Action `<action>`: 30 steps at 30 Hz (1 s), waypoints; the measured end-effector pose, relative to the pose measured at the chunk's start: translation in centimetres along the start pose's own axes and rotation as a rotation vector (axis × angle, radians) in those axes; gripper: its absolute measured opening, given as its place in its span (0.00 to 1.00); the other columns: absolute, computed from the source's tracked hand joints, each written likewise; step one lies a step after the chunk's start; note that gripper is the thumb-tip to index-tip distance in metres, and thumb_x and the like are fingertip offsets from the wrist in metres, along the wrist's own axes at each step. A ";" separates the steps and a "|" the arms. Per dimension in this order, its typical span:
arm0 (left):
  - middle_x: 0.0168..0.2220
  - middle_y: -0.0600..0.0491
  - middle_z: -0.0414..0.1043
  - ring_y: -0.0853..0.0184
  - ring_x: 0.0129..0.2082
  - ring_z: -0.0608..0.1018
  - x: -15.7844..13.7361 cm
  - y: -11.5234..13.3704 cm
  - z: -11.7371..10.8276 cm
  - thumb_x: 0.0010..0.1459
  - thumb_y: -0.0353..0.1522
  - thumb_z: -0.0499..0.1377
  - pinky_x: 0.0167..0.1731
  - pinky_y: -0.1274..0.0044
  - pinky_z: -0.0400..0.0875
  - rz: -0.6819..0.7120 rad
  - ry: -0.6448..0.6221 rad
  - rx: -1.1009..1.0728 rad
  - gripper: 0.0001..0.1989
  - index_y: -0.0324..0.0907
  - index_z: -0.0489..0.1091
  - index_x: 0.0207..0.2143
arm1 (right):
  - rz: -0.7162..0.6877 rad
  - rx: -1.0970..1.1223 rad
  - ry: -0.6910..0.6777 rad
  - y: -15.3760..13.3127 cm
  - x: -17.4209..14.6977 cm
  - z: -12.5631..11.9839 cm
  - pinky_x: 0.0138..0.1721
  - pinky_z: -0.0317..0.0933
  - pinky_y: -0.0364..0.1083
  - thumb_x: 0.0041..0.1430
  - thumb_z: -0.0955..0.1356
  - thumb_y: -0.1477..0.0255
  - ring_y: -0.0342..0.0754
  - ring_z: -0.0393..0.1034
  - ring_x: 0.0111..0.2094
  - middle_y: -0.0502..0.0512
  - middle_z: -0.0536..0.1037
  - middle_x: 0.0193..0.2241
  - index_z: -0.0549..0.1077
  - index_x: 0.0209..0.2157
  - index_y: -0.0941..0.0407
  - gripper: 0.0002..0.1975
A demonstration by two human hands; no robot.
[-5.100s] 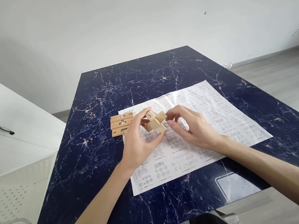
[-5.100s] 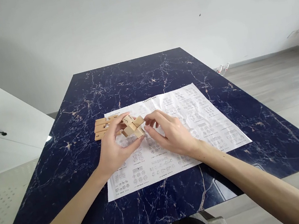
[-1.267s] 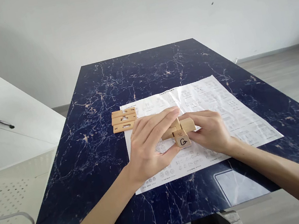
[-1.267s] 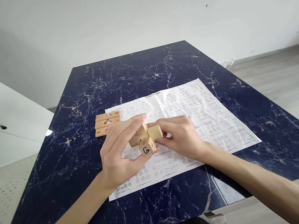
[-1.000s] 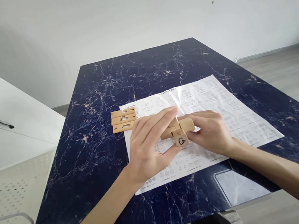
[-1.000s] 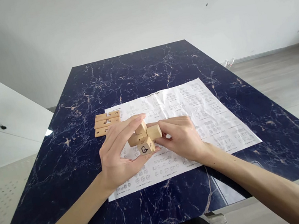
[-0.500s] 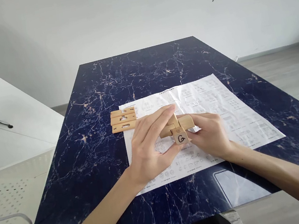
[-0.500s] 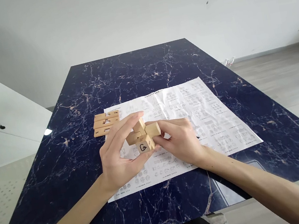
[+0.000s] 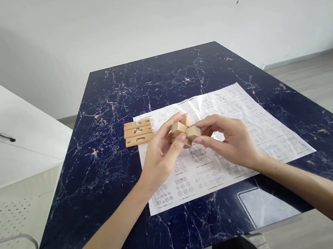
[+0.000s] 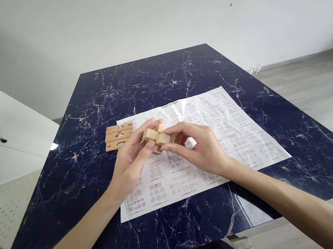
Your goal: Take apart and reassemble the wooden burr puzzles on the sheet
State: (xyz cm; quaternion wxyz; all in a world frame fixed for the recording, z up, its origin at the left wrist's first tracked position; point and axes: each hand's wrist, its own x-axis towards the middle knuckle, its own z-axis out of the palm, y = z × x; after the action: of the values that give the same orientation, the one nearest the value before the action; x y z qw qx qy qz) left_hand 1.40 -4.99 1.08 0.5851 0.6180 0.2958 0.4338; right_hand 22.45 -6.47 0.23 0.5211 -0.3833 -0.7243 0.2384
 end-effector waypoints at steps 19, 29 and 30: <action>0.40 0.49 0.80 0.62 0.40 0.80 0.0 0.0 1.1 0.77 0.46 0.49 0.44 0.70 0.75 0.002 0.079 0.316 0.22 0.41 0.75 0.52 | -0.323 -0.312 -0.031 -0.4 -0.1 0.4 0.25 0.69 0.43 0.69 0.73 0.73 0.42 0.72 0.22 0.48 0.79 0.27 0.75 0.44 0.55 0.04; 0.38 0.51 0.78 0.66 0.35 0.78 -0.3 -0.8 1.5 0.79 0.45 0.47 0.38 0.73 0.73 0.104 0.155 0.449 0.20 0.41 0.71 0.51 | -0.316 -0.404 -0.030 -0.2 -0.5 0.9 0.24 0.65 0.44 0.70 0.72 0.71 0.44 0.75 0.24 0.49 0.80 0.27 0.72 0.41 0.54 0.05; 0.39 0.50 0.79 0.66 0.35 0.78 -0.3 -0.8 1.5 0.79 0.44 0.47 0.38 0.73 0.73 0.105 0.153 0.457 0.19 0.41 0.70 0.52 | -0.315 -0.406 -0.032 -0.1 -0.6 0.9 0.23 0.64 0.45 0.70 0.73 0.70 0.44 0.75 0.24 0.49 0.80 0.27 0.71 0.40 0.54 0.07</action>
State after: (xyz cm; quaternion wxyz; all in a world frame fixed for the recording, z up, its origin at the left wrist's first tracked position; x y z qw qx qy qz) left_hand 2.65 -5.83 0.35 0.3827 0.7141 0.3973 0.4309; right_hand 21.66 -6.92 -0.34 0.4529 -0.3586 -0.8162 0.0099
